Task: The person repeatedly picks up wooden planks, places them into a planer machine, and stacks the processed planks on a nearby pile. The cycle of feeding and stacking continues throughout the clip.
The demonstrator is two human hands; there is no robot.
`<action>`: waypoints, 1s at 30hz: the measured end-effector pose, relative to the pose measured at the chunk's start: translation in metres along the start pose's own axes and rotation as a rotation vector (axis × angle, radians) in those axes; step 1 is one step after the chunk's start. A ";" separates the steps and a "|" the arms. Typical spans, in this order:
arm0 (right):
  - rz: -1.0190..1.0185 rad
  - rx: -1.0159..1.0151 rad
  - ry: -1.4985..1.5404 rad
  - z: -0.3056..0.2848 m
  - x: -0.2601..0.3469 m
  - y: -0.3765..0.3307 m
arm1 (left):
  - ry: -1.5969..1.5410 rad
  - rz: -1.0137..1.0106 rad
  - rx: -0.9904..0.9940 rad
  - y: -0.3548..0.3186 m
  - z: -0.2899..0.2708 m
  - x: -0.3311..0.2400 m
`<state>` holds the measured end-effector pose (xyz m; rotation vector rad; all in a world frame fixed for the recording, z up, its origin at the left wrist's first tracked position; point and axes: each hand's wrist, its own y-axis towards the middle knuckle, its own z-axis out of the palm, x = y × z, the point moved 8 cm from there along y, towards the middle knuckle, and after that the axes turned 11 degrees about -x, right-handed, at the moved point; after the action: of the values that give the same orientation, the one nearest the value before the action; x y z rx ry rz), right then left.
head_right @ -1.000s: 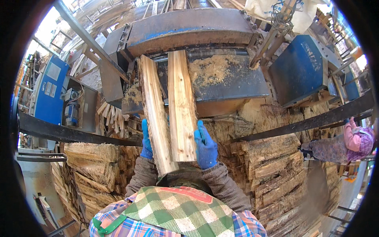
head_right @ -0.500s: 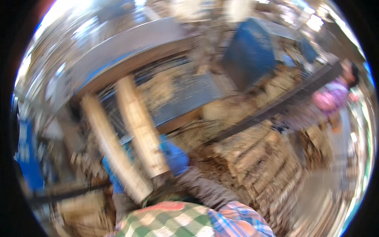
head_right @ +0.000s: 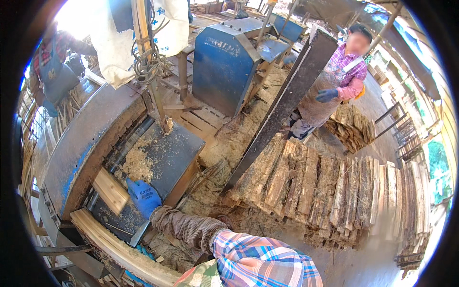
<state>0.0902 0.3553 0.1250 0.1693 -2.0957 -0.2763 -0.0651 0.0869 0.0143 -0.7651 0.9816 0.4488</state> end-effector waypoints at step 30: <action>0.219 0.335 0.372 -0.129 -0.016 -0.212 | -0.799 -0.223 0.533 -0.095 0.043 -0.020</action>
<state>0.2107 0.1378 0.1195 0.1727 -1.7564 0.2263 0.0113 0.0569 0.0813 -0.1611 0.2297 0.2388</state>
